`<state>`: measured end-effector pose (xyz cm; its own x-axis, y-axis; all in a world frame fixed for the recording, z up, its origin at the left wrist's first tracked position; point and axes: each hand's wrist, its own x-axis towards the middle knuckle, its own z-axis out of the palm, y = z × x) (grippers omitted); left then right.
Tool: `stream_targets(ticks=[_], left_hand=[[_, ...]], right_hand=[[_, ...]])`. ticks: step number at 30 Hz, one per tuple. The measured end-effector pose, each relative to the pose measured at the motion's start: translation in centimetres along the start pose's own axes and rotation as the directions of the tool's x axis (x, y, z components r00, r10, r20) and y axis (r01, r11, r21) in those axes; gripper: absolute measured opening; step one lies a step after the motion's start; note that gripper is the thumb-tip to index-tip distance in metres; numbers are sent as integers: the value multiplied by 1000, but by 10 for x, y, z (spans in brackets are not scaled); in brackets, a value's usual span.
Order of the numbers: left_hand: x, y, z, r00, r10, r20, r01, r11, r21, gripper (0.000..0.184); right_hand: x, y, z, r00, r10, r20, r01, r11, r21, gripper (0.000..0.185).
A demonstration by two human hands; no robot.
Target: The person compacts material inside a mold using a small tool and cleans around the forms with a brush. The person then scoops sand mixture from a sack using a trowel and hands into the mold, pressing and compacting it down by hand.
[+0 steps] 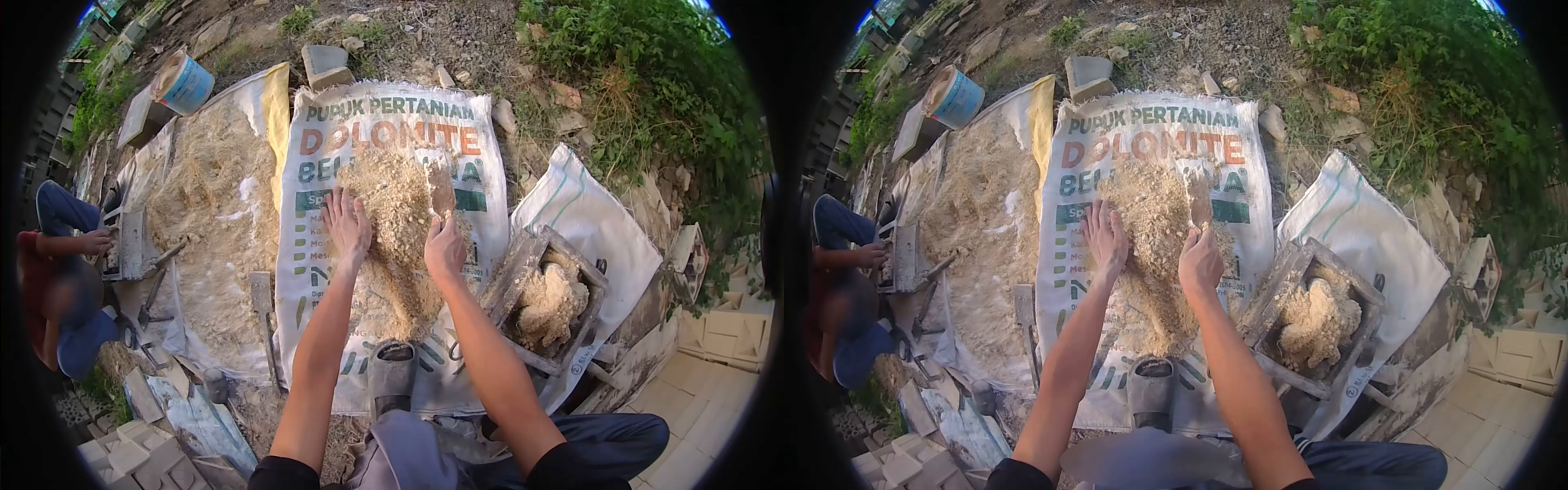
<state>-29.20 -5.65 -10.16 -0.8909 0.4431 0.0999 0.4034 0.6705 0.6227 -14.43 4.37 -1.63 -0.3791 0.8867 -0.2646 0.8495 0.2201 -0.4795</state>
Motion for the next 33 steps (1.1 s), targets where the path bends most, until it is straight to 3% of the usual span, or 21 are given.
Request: stream_targets(ticks=[3, 5, 7, 10, 12, 13, 16, 17, 19, 22, 26, 28, 31, 33], left_hand=[[5, 6, 2, 993, 108, 40, -104, 991, -86, 50], [2, 19, 0, 968, 200, 150, -148, 942, -301, 48], [-6, 27, 1, 975, 185, 125, -137, 937, -321, 48], [-24, 27, 4, 976, 197, 97, -163, 945, -284, 48], [-39, 31, 7, 993, 97, 73, -52, 883, -467, 48], [-46, 36, 4, 991, 110, 74, -63, 882, -468, 48], [-56, 47, 2, 990, -76, 116, 133, 751, -647, 49], [-59, 51, 3, 991, -68, 116, 127, 750, -649, 49], [-60, 51, 16, 964, -247, 101, 245, 666, -705, 50], [-51, 66, 20, 863, -494, 105, 378, 495, -782, 53], [-51, 101, -27, 894, -422, 151, 374, 518, -769, 57], [-59, 123, -38, 944, -325, 65, 249, 567, -785, 57], [-87, 165, -46, 948, -287, 135, 271, 512, -815, 55], [-109, 181, -25, 980, -197, 36, 152, 617, -772, 53]], right_hand=[[26, 15, 6, 998, 7, 56, -9, 999, 42, 44], [17, 17, 3, 995, -3, 96, -3, 998, 57, 45], [-1, 19, 0, 972, -34, 234, 35, 999, -1, 45], [-25, 28, 22, 976, -31, 213, 7, 994, 109, 43], [-42, 30, 31, 985, -17, 171, -15, 982, 186, 42], [-49, 29, 31, 985, -9, 170, -27, 978, 207, 42], [-52, 31, 30, 988, -39, 148, -1, 964, 265, 42], [-54, 34, 31, 988, -67, 141, 23, 955, 297, 42], [-58, 27, 26, 992, -89, 90, 52, 934, 354, 42], [-69, 1, 7, 977, -102, 187, 16, 911, 411, 40], [-77, 5, 5, 960, -274, 60, 219, 863, 455, 37], [-93, -7, -37, 989, -118, 91, 57, 865, 499, 36], [-110, 21, -57, 988, -154, 32, 120, 868, 483, 37], [-126, 42, -87, 999, -39, -20, 43, 875, 481, 39]])
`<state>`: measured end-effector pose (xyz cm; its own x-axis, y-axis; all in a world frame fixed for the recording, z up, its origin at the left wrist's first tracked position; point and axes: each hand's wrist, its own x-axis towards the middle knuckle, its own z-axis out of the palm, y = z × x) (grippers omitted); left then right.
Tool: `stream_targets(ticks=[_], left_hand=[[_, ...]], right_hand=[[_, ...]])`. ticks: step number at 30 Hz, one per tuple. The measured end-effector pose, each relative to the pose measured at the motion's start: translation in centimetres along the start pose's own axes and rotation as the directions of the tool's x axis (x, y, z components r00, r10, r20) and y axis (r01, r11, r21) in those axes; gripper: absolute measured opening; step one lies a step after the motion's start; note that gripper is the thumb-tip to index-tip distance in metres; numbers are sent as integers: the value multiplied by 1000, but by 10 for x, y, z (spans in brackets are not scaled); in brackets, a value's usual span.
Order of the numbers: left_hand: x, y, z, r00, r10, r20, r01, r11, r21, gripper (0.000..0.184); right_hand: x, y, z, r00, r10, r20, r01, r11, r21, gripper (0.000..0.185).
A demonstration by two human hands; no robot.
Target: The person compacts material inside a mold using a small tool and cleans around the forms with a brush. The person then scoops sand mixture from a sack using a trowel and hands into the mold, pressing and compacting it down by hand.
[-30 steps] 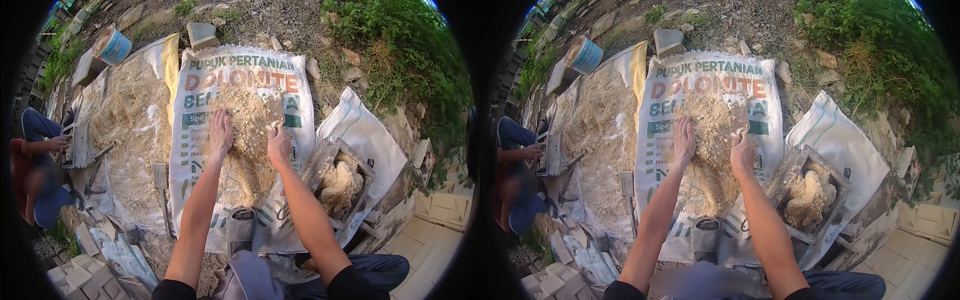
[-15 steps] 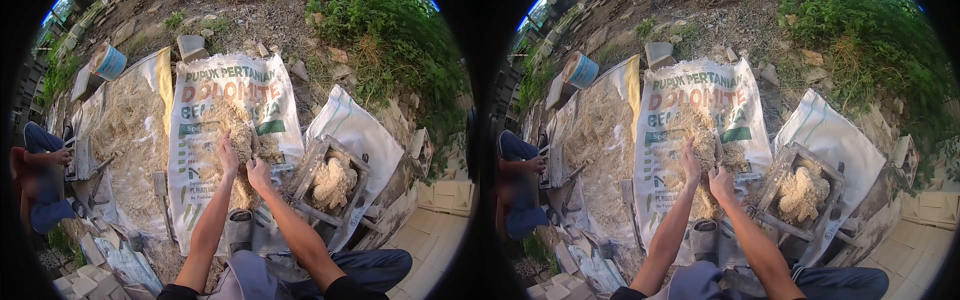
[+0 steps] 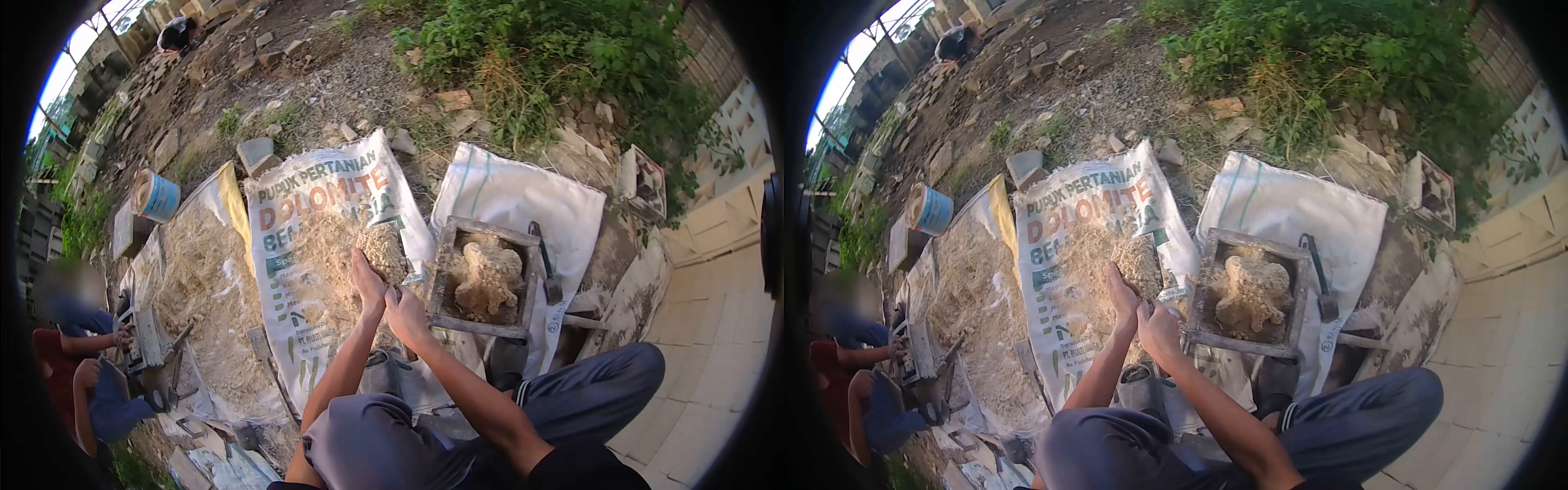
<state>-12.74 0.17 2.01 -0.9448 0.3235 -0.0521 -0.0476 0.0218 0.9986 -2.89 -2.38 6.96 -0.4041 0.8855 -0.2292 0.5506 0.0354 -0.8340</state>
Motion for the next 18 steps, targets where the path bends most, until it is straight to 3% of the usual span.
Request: stream_targets(ticks=[2, 3, 4, 7, 11, 14, 15, 16, 18], left_hand=[[-29, 17, 17, 926, -133, 352, 200, 967, -161, 53], [-42, 24, 26, 871, -172, 460, 213, 976, -38, 53], [-56, 29, 33, 806, -219, 550, 206, 975, 87, 54], [-88, 40, 58, 697, -141, 703, 161, 986, 39, 53], [-101, 31, 84, 475, -137, 869, -136, 965, 226, 53], [-81, 36, 89, 304, 42, 952, -377, 923, 80, 54], [-67, 29, 91, 243, 93, 965, -388, 921, 10, 56], [-66, 76, 82, 219, 16, 976, -515, 851, 101, 56], [-40, 117, 81, 140, -208, 968, -625, 740, 249, 51]], right_hand=[[-18, -7, -33, 988, 108, -108, -107, 994, 16, 42], [-24, -5, -51, 985, 92, -148, -98, 995, -31, 44], [-30, 1, -64, 980, 95, -174, -101, 995, -26, 44], [-36, 25, -98, 924, 241, -298, -260, 965, -26, 40], [-45, 58, -127, 875, 248, -416, -304, 950, -71, 31], [-60, 69, -148, 863, 162, -479, -254, 958, -134, 32], [-62, 76, -152, 861, 174, -478, -289, 941, -176, 31], [-65, 78, -159, 861, 171, -478, -277, 947, -160, 31], [-71, 82, -173, 840, 173, -515, -307, 933, -187, 31]])
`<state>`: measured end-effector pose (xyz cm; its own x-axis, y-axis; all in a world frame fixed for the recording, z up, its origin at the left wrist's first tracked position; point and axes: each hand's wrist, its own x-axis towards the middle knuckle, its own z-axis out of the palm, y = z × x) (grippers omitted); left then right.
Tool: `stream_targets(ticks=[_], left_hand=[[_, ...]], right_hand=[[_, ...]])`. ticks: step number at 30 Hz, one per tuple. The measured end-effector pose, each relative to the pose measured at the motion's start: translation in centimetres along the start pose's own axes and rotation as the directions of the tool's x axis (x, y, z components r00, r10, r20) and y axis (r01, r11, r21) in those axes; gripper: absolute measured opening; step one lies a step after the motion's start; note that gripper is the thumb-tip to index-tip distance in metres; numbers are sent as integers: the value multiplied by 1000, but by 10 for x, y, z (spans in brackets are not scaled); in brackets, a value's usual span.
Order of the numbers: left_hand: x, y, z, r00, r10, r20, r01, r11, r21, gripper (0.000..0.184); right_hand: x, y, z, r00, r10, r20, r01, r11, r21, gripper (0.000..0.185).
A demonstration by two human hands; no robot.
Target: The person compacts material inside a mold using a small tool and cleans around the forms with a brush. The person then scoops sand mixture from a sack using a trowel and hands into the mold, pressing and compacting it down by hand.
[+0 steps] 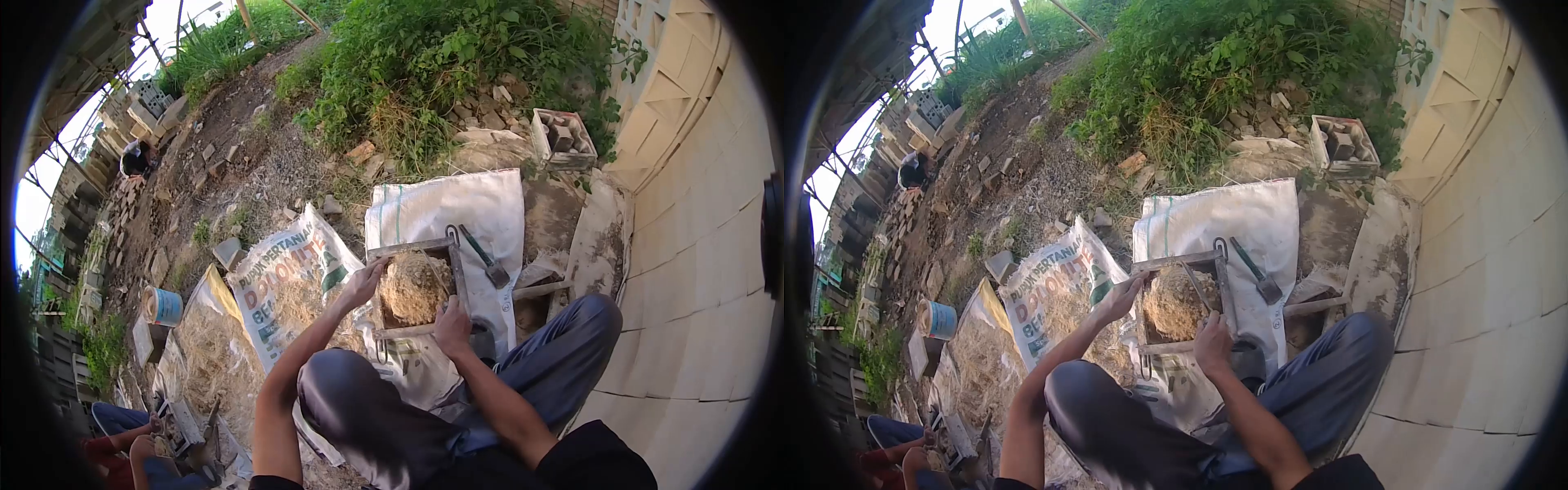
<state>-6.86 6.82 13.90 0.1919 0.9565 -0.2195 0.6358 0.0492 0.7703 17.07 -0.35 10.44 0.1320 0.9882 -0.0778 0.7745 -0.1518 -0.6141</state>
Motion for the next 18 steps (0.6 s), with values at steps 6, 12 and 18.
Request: stream_targets(ticks=[6, 12, 18], left_hand=[[-14, 50, -76, 985, -107, 139, -5, 775, 632, 54], [40, -11, 24, 996, 59, -69, -23, 896, 443, 54], [49, -18, 120, 880, 108, -463, -51, 989, 135, 40]], right_hand=[[30, 24, 6, 983, 110, -146, -69, 964, 259, 33], [59, 52, 11, 968, 242, -59, -169, 812, 559, 30], [74, 92, 16, 942, 334, 45, -282, 709, 646, 32]])
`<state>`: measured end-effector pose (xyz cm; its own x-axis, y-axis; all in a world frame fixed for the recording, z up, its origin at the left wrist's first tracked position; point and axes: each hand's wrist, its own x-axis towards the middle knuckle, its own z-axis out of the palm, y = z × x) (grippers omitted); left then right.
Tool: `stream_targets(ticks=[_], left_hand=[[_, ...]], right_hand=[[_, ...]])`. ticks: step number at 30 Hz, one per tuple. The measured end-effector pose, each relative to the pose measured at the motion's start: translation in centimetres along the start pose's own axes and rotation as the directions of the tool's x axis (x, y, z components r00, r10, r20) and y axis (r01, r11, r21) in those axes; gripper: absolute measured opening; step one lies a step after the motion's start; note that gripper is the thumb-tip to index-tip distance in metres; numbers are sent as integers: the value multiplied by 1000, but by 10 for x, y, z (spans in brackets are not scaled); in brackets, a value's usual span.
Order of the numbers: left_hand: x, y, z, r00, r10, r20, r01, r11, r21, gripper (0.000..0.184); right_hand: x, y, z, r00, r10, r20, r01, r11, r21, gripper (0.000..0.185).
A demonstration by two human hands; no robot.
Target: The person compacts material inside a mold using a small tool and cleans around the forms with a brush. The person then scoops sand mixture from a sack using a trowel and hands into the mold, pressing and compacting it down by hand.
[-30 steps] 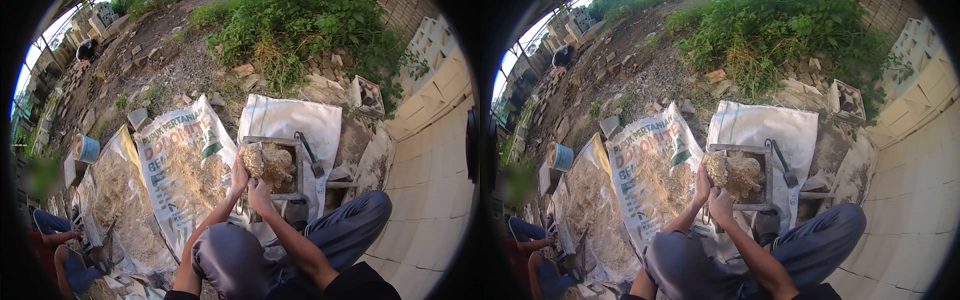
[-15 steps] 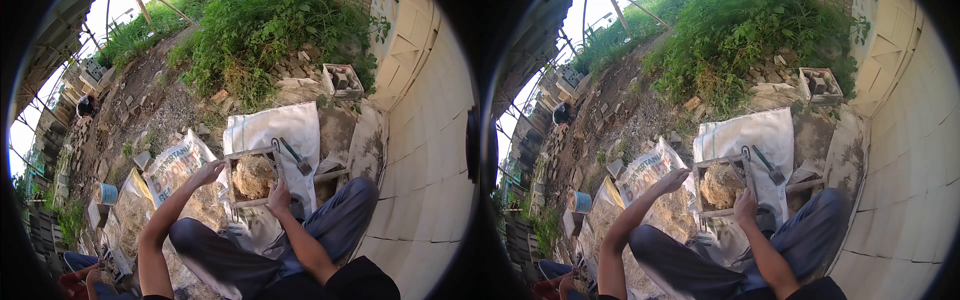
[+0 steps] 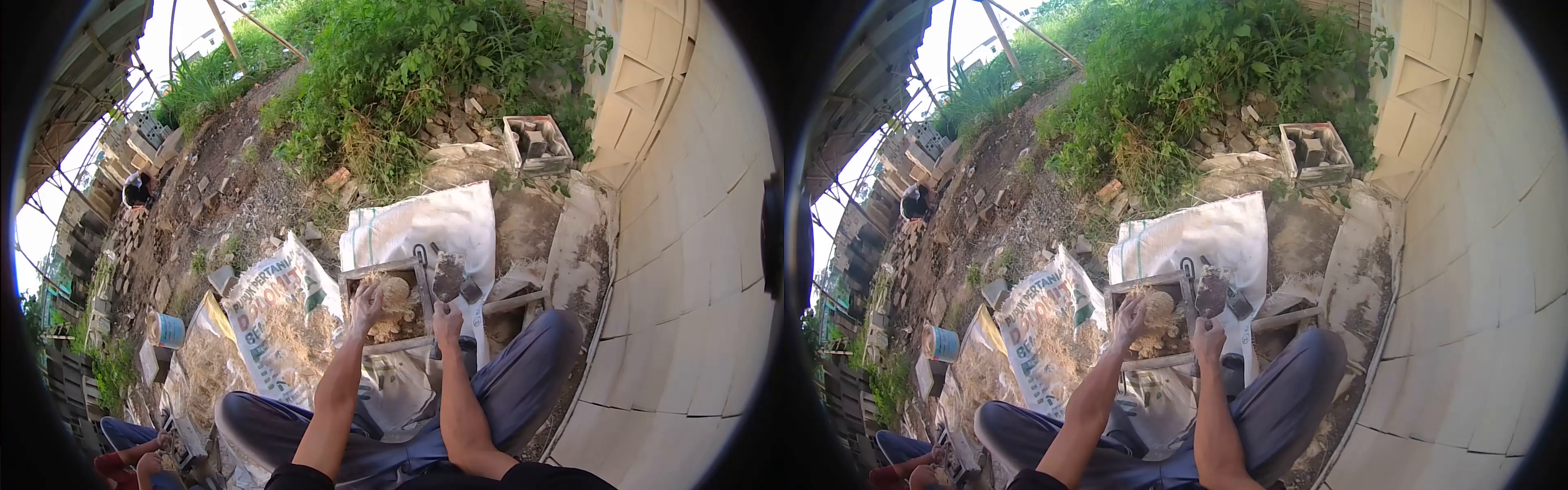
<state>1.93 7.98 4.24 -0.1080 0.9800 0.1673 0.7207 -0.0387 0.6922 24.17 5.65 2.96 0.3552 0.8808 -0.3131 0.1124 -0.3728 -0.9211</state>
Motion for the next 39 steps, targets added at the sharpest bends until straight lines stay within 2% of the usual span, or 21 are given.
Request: stream_targets(ticks=[1, 3, 5, 6, 8, 10, 12, 14, 15, 17, 18, 20, 25, 26, 27, 30, 32, 33, 36, 38, 39], left_hand=[[-4, 9, 4, 997, 32, -66, -35, 998, -48, 31], [-19, 18, 3, 998, 56, -37, -58, 996, -72, 29], [-27, 24, 4, 981, 161, -105, -170, 982, -79, 23], [-33, 23, 5, 982, 144, -121, -154, 985, -78, 23], [-48, 23, 3, 964, 249, -92, -243, 968, 68, 24], [-57, 18, 0, 961, 266, -70, -263, 964, 46, 27], [-69, 15, -4, 941, 337, -35, -330, 935, 130, 31], [-78, 12, -11, 951, 297, -82, -294, 955, 47, 36], [-86, -7, -9, 963, 238, -126, -221, 966, 133, 38], [-92, -13, -5, 981, 71, -180, -40, 985, 170, 45], [-95, -16, -3, 979, -13, -205, 52, 982, 183, 48], [-91, -12, -2, 976, -52, -213, 93, 977, 190, 50], [-74, -4, 4, 955, -67, -289, 131, 970, 207, 50], [-71, -4, 5, 957, -69, -281, 138, 962, 235, 50], [-67, -3, 6, 962, -51, -270, 116, 966, 229, 51], [-50, 10, 1, 992, 17, -122, 7, 981, 192, 52], [-36, 17, 5, 996, 30, -90, -16, 988, 152, 53], [-31, 21, 8, 996, 51, -69, -47, 997, 65, 54], [-28, 25, 20, 992, 124, -21, -123, 990, 65, 55], [-28, 28, 21, 986, 152, 68, -161, 975, 151, 56], [-29, 24, 28, 981, 193, -10, -191, 976, 103, 52]], right_hand=[[5, 0, -2, 998, -20, -54, 19, 999, -34, 32], [6, -4, -11, 996, -10, -87, -4, 988, -156, 34], [31, 16, -5, 997, 32, -69, -45, 978, -206, 35], [34, 17, -2, 997, 46, -57, -58, 971, -234, 36], [39, 16, 2, 999, 34, -27, -41, 943, -331, 39], [41, 8, 3, 1000, -23, 3, 22, 885, -465, 44], [40, 6, 4, 998, 6, 68, 30, 853, -520, 46], [35, 12, 1, 994, 17, 112, 56, 791, -610, 40], [30, 15, -3, 993, 9, 119, 68, 776, -627, 40], [23, 17, -8, 916, -365, 169, 394, 727, -563, 36], [15, 11, -7, 914, -366, 176, 398, 717, -572, 36], [-11, -2, -5, 905, -412, 106, 422, 839, -344, 29], [-37, 21, 21, 922, -387, 34, 367, 838, -403, 36], [-43, 11, 17, 949, -311, 48, 307, 879, -364, 39], [-47, 3, 14, 970, -234, 66, 242, 914, -326, 42], [-40, 12, 18, 956, -293, -16, 279, 925, -259, 44], [-39, 11, 20, 958, -280, -58, 255, 928, -270, 45], [-41, 8, 20, 961, -260, -92, 225, 933, -279, 45], [-42, 7, 21, 961, -250, -118, 218, 948, -230, 43], [-41, 3, 23, 960, -265, -95, 245, 952, -183, 43], [-36, 2, 26, 943, -318, -100, 299, 939, -168, 43]])
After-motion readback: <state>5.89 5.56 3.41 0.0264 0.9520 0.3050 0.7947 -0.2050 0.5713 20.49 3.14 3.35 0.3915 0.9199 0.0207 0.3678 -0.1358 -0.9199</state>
